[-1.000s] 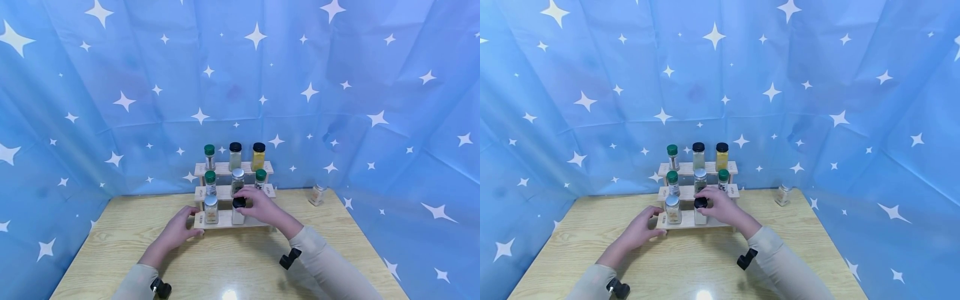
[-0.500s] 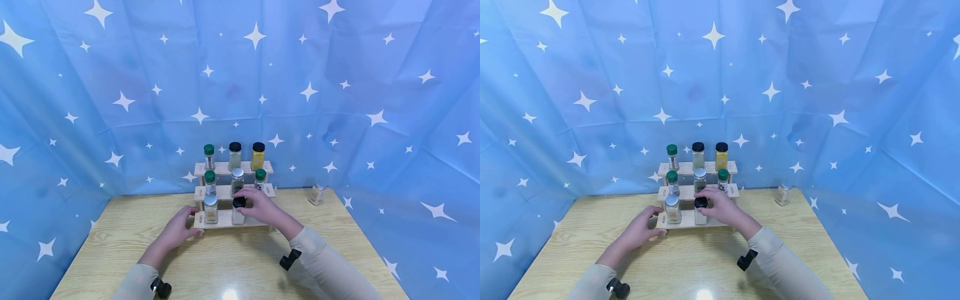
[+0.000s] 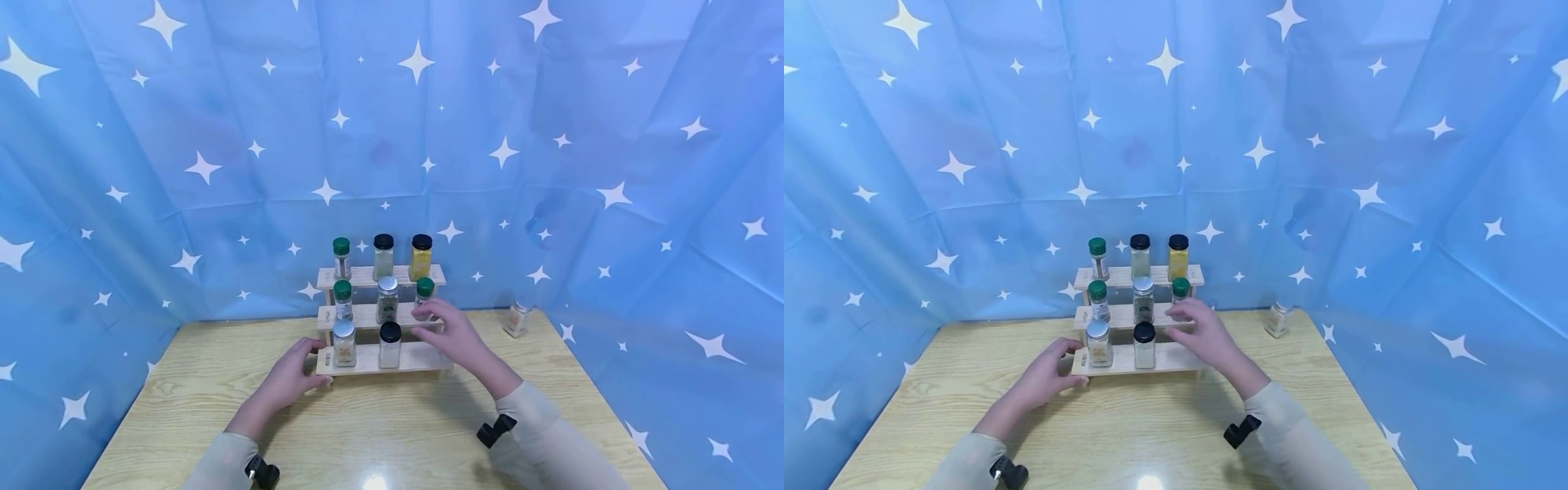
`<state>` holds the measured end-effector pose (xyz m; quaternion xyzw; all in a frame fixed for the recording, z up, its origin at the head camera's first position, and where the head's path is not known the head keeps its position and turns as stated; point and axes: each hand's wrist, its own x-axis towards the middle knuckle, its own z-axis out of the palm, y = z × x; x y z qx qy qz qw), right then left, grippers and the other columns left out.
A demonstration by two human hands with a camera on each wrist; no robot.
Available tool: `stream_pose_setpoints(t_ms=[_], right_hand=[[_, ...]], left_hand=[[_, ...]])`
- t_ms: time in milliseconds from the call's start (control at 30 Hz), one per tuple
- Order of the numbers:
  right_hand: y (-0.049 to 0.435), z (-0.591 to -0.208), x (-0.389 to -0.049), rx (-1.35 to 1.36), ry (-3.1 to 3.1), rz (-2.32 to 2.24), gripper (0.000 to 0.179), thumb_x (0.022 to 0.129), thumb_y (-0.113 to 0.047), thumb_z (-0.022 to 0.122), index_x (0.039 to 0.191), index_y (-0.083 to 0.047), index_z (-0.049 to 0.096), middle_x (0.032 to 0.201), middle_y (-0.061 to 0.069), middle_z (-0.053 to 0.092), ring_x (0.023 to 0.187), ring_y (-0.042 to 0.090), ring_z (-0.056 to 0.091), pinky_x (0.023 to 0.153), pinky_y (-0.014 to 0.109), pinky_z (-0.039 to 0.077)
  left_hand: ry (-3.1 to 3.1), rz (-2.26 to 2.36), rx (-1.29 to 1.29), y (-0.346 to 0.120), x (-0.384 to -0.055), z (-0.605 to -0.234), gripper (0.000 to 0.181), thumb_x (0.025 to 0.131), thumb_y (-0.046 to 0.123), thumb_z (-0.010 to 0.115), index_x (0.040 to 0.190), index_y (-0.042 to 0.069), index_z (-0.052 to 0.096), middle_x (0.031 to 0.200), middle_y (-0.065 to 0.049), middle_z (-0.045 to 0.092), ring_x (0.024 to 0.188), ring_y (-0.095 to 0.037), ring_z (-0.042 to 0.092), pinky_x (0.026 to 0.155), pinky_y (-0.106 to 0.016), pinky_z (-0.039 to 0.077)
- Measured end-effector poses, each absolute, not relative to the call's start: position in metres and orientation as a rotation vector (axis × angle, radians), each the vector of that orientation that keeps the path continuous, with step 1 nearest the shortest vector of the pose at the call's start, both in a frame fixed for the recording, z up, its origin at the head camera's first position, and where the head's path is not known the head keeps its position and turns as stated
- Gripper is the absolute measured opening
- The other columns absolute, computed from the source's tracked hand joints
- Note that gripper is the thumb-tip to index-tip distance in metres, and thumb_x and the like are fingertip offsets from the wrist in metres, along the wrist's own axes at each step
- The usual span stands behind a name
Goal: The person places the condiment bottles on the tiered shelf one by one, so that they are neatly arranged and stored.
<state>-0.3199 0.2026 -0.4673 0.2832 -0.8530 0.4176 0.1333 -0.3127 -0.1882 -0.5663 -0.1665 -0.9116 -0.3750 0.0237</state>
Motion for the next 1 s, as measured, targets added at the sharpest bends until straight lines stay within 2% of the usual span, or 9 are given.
stream_pose_setpoints(t_ms=[100,267,400,467,600,700,900,1000], right_hand=[[0.228,-0.472,-0.322,0.701,-2.374,1.224,0.026,0.099,-0.009,0.085,0.124,-0.005,0.077,0.120,0.010,0.076,0.111,0.031,0.070,0.094,0.052,0.063],[0.276,-0.483,-0.329,0.509,-2.266,1.133,0.021,0.097,-0.003,0.084,0.118,-0.005,0.078,0.114,0.011,0.076,0.103,0.026,0.069,0.090,0.038,0.061],[0.313,-0.491,-0.337,0.408,-2.222,1.005,0.021,0.097,0.000,0.083,0.118,-0.001,0.078,0.115,0.012,0.073,0.103,0.029,0.068,0.088,0.027,0.056],[0.329,-0.497,-0.341,0.356,-2.208,0.947,0.022,0.097,0.002,0.082,0.119,0.001,0.076,0.116,0.015,0.071,0.103,0.031,0.066,0.089,0.026,0.054],[0.354,-0.509,-0.347,0.255,-2.181,0.876,0.027,0.097,0.005,0.081,0.123,0.006,0.073,0.118,0.022,0.066,0.107,0.041,0.061,0.092,0.040,0.051],[0.366,-0.517,-0.350,0.160,-2.193,0.873,0.033,0.098,0.002,0.081,0.128,0.008,0.069,0.124,0.024,0.061,0.114,0.044,0.057,0.095,0.053,0.049],[0.380,-0.532,-0.357,-0.044,-2.274,0.962,0.057,0.102,-0.012,0.083,0.150,0.005,0.058,0.146,0.027,0.050,0.138,0.048,0.047,0.113,0.066,0.044],[0.384,-0.537,-0.360,-0.107,-2.319,1.013,0.067,0.103,-0.018,0.082,0.159,0.000,0.050,0.155,0.027,0.045,0.145,0.049,0.044,0.117,0.069,0.043]], left_hand=[[-2.817,-1.159,-0.518,-0.189,-0.313,-0.566,0.073,0.087,0.028,0.098,0.149,0.012,0.061,0.148,-0.007,0.064,0.141,-0.034,0.060,0.121,-0.057,0.049],[-2.812,-1.167,-0.523,-0.188,-0.313,-0.566,0.073,0.088,0.027,0.098,0.149,0.012,0.061,0.148,-0.007,0.064,0.141,-0.034,0.060,0.121,-0.058,0.049],[-2.812,-1.159,-0.515,-0.188,-0.313,-0.567,0.072,0.088,0.026,0.098,0.149,0.012,0.062,0.147,-0.007,0.064,0.140,-0.034,0.060,0.120,-0.058,0.050],[-2.813,-1.157,-0.511,-0.188,-0.313,-0.568,0.072,0.088,0.026,0.097,0.148,0.012,0.062,0.147,-0.007,0.064,0.140,-0.034,0.060,0.120,-0.058,0.050],[-2.820,-1.156,-0.513,-0.187,-0.313,-0.567,0.072,0.088,0.025,0.097,0.149,0.012,0.062,0.147,-0.008,0.064,0.140,-0.035,0.060,0.120,-0.058,0.049],[-2.824,-1.147,-0.511,-0.188,-0.313,-0.567,0.073,0.088,0.026,0.097,0.149,0.011,0.061,0.148,-0.008,0.064,0.141,-0.035,0.060,0.121,-0.057,0.049],[-2.819,-1.161,-0.503,-0.187,-0.313,-0.567,0.072,0.088,0.025,0.097,0.149,0.012,0.062,0.149,-0.008,0.064,0.141,-0.035,0.060,0.120,-0.059,0.049],[-2.824,-1.159,-0.495,-0.187,-0.313,-0.566,0.072,0.088,0.025,0.097,0.149,0.012,0.062,0.148,-0.007,0.064,0.141,-0.035,0.060,0.120,-0.058,0.049]])
